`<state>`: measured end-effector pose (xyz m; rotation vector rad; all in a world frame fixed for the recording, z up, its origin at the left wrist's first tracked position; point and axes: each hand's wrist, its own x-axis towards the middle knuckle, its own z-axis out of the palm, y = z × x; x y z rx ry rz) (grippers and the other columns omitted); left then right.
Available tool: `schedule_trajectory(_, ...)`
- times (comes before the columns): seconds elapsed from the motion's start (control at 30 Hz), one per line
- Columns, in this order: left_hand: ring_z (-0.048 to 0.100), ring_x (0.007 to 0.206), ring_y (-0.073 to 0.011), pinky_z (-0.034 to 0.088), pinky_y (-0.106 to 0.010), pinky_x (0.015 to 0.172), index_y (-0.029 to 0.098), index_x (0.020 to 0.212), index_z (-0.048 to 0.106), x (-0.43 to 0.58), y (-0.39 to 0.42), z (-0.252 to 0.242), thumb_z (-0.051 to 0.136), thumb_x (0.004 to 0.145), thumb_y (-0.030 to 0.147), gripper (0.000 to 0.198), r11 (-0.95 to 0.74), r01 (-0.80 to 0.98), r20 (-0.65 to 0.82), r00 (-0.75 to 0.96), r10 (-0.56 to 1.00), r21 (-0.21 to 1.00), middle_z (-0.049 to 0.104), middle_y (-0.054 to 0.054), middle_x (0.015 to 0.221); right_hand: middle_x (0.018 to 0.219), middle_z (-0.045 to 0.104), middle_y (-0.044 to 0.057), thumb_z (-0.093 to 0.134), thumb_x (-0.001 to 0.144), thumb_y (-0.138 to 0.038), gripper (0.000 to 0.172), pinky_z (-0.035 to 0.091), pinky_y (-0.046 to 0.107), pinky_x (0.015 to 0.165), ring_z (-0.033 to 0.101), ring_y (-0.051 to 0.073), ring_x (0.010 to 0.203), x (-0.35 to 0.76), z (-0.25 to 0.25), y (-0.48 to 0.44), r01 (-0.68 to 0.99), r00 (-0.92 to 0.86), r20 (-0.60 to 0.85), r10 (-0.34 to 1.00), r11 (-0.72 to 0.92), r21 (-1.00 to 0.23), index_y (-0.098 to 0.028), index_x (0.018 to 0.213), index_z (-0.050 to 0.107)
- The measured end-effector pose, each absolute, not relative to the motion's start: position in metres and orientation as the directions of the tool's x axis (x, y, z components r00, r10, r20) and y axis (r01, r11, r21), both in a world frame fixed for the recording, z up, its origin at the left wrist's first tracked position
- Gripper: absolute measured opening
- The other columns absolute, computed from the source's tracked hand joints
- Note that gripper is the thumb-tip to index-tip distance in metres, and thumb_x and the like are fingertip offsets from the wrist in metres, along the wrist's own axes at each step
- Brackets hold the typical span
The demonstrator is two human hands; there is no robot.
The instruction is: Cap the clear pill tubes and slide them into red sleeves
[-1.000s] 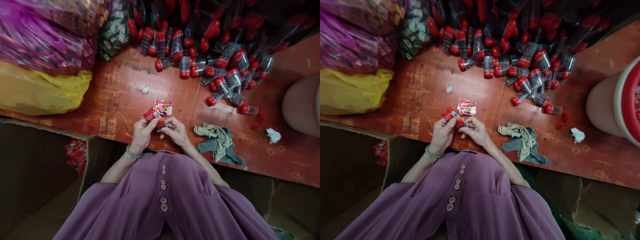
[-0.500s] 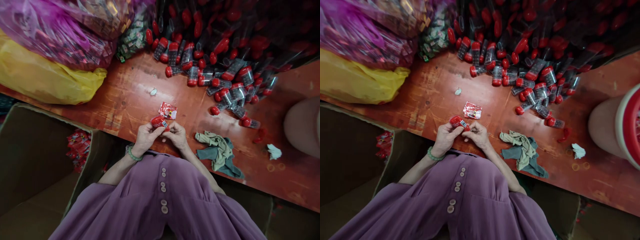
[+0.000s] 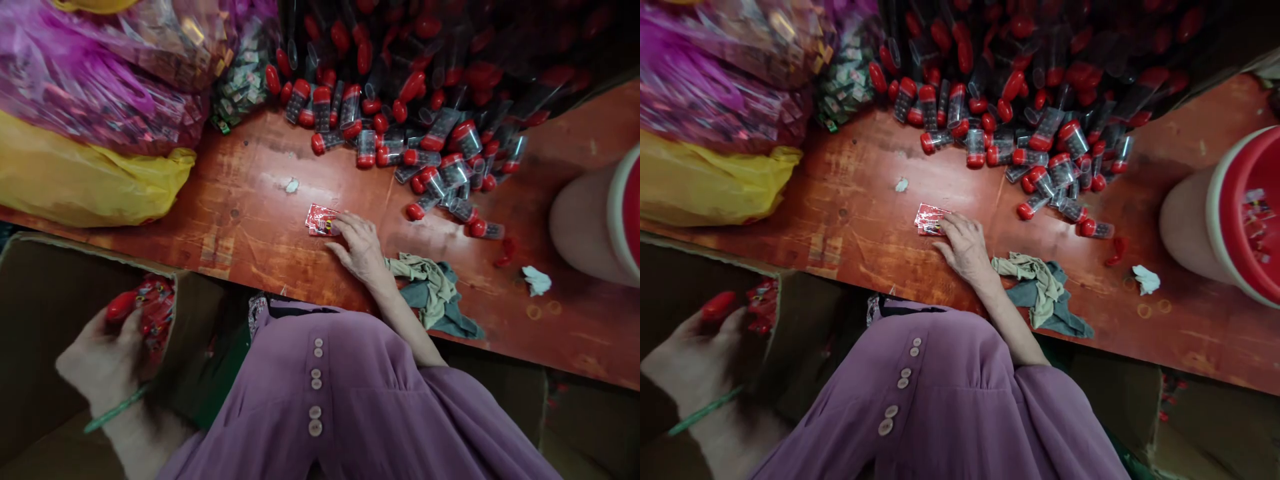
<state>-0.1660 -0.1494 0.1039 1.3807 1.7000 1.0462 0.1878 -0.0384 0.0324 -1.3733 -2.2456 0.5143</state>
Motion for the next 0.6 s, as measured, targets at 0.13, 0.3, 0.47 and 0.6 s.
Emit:
schedule_trajectory(0.13, 0.068, 0.111, -0.0297, 0.057, -0.046, 0.096, 0.025, 0.121, 0.068, -0.136, -0.122, 0.098, 0.072, 0.082, 0.041, 0.043, -0.031, 0.577, 0.106, -0.096, 0.990, 0.816, 0.075, -0.008, 0.111, 0.131, 0.068, 0.015, 0.052, 0.099, -0.031, 0.031, 0.037, 0.049, 0.104, 0.057, 0.029, 0.128, 0.189, 0.019, -0.032, 0.777, -0.431, 0.110, 0.896, 0.430, -0.459, -0.018, 0.124, 0.066)
schedule_trajectory(0.3, 0.068, 0.113, -0.0275, 0.055, -0.045, 0.100, 0.024, 0.126, 0.065, -0.076, -0.091, 0.066, 0.065, 0.089, 0.029, 0.036, -0.279, 0.744, 0.357, 0.058, 0.932, 0.607, 0.072, -0.011, 0.122, 0.125, 0.071, 0.015, 0.044, 0.099, -0.014, 0.032, 0.037, 0.045, 0.098, 0.060, 0.027, 0.119, 0.186, 0.008, -0.029, 0.808, -0.449, 0.092, 0.889, 0.448, -0.383, -0.017, 0.118, 0.070)
schedule_trajectory(0.47, 0.059, 0.129, -0.0304, 0.046, -0.049, 0.111, 0.014, 0.127, 0.064, -0.008, -0.043, 0.034, 0.053, 0.095, 0.021, 0.035, -0.517, 0.701, 0.275, 0.439, 0.856, 0.491, 0.064, -0.017, 0.135, 0.125, 0.071, 0.015, 0.043, 0.100, -0.014, 0.031, 0.036, 0.043, 0.096, 0.060, 0.026, 0.110, 0.179, 0.019, -0.026, 0.820, -0.506, 0.041, 0.861, 0.496, -0.285, -0.013, 0.118, 0.068)
schedule_trajectory(0.6, 0.056, 0.131, -0.0306, 0.043, -0.051, 0.112, 0.013, 0.118, 0.069, 0.006, -0.022, 0.021, 0.044, 0.094, 0.011, 0.034, -0.616, 0.669, 0.287, 0.546, 0.787, 0.415, 0.066, -0.018, 0.131, 0.116, 0.072, 0.013, 0.043, 0.101, -0.017, 0.027, 0.039, 0.042, 0.090, 0.058, 0.025, 0.101, 0.181, 0.038, -0.029, 0.826, -0.514, -0.033, 0.857, 0.484, -0.289, -0.015, 0.113, 0.068)
